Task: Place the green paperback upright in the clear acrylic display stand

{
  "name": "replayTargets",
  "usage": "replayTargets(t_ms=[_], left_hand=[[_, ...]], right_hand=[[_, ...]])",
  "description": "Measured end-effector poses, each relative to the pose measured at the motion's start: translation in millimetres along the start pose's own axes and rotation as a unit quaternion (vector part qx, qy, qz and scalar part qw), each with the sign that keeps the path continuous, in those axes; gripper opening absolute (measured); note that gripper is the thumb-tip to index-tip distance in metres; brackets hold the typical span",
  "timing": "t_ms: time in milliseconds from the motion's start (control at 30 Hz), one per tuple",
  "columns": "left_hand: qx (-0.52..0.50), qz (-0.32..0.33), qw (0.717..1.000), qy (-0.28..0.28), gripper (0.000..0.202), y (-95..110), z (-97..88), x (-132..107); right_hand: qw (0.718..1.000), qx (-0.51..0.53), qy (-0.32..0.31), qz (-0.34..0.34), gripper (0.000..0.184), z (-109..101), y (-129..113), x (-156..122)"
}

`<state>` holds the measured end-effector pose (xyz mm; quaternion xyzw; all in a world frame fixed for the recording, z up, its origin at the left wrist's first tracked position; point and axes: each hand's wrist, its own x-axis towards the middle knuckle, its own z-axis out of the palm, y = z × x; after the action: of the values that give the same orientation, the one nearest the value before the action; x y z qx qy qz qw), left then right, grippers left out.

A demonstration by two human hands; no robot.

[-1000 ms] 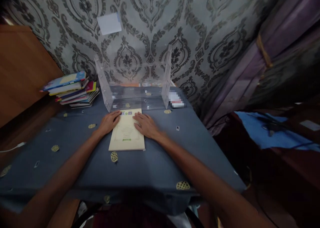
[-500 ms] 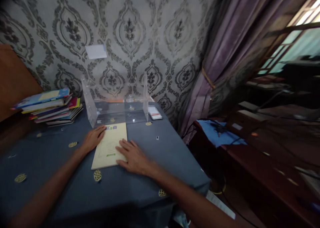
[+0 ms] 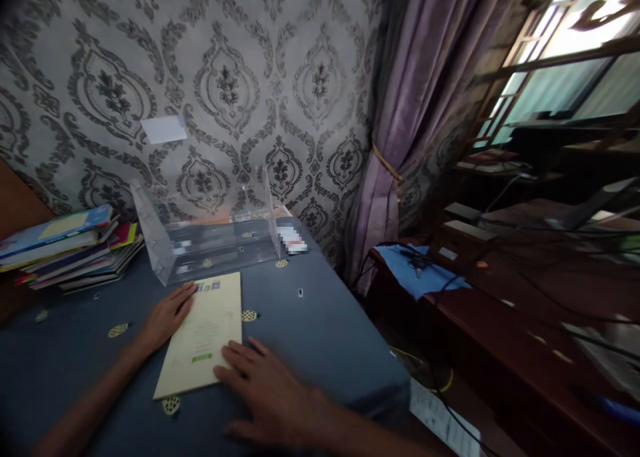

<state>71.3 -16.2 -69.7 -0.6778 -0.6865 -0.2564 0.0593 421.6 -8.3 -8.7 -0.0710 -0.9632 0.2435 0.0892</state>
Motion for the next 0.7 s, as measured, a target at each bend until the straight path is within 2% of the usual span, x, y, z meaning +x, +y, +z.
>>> replayTargets(t_ms=[100,200,300,367,467,600,700], left_hand=[[-0.025,0.016,1.0,-0.01,0.052,6,-0.6,0],[-0.055,0.036,0.997,-0.036,0.051,15,-2.7,5],[-0.092,0.068,0.991,-0.069,0.049,25,-2.3,14],[-0.114,0.082,0.986,-0.089,0.048,32,-0.6,22],[-0.138,0.078,0.981,-0.113,0.046,44,2.1,32],[-0.162,0.039,0.977,-0.13,0.046,59,5.2,37],[-0.159,0.02,0.98,-0.115,0.049,66,10.0,32]], right_hand=[[0.996,-0.077,0.017,-0.05,0.059,16,-2,-7],[0.974,-0.182,0.082,-0.112,0.034,47,2,-4],[0.96,-0.205,0.129,-0.138,0.034,77,5,7],[0.965,-0.19,0.124,-0.132,0.039,84,6,17],[0.965,-0.175,0.07,-0.18,0.031,71,5,29],[0.956,-0.151,0.014,-0.252,0.026,32,4,42],[0.937,-0.183,0.008,-0.296,0.025,18,6,48]])
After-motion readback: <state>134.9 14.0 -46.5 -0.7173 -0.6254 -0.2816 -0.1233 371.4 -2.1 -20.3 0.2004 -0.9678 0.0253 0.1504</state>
